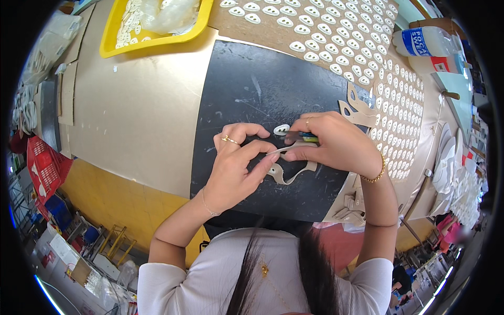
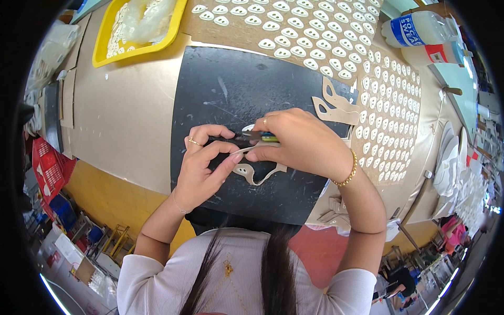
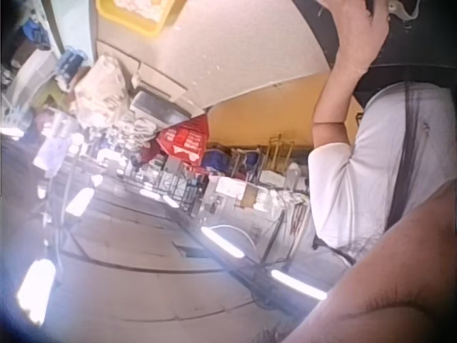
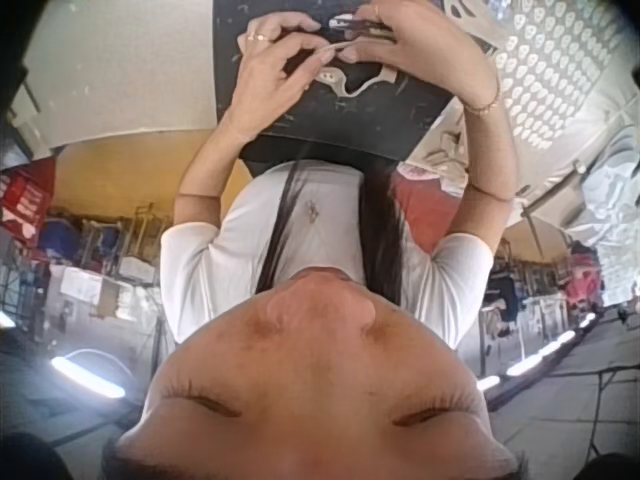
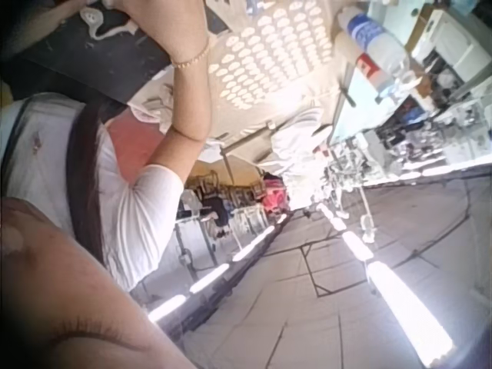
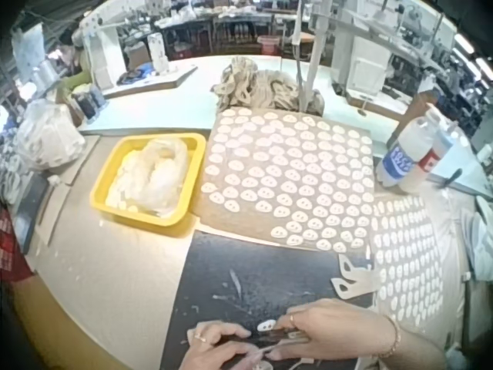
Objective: The person repeatedly picks small white fabric pieces from a sheet, places them on a black cutting mat, and trims their edges with a small blade. Trimmed pieces are set aside on the mat while the person continues the cycle of picking, placing, and trimming.
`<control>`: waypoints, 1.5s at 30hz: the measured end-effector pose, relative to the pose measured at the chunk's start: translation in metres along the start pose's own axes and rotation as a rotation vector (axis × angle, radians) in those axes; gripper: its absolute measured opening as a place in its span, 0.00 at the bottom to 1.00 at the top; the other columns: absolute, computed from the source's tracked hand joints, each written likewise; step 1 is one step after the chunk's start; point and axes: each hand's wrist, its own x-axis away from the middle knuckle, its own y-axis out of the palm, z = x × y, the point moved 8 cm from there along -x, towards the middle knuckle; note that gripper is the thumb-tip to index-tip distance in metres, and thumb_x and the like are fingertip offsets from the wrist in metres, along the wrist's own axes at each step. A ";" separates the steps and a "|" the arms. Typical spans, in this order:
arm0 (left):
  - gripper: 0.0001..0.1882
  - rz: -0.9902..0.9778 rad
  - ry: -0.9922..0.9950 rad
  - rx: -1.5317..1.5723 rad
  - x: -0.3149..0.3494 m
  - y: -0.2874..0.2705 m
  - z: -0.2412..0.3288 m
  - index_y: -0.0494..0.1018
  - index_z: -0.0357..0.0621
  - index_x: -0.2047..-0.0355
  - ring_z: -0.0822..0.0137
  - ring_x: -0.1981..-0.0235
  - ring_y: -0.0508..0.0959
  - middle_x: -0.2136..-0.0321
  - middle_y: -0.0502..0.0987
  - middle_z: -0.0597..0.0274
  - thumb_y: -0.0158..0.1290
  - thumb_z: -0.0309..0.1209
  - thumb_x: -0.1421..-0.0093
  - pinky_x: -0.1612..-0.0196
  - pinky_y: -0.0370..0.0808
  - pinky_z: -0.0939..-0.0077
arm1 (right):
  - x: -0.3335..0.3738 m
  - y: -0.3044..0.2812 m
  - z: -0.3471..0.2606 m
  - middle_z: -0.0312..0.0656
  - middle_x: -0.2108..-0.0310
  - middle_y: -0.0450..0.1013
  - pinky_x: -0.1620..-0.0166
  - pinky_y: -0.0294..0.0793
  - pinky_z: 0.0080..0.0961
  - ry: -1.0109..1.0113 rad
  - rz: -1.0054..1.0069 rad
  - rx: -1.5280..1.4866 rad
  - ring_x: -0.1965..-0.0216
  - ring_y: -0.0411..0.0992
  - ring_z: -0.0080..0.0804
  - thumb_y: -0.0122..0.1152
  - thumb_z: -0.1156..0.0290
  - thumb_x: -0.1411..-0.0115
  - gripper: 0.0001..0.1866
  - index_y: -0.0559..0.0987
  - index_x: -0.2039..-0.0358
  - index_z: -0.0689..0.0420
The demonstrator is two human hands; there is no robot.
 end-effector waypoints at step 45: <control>0.06 0.151 -0.090 -0.359 -0.021 0.001 -0.001 0.80 0.48 0.74 0.61 0.60 0.68 0.65 0.70 0.67 0.68 0.30 0.48 0.55 0.56 0.63 | 0.000 -0.006 0.027 0.55 0.79 0.74 0.72 0.70 0.35 0.227 0.376 0.028 0.78 0.73 0.52 0.71 0.64 0.47 0.15 0.82 0.67 0.63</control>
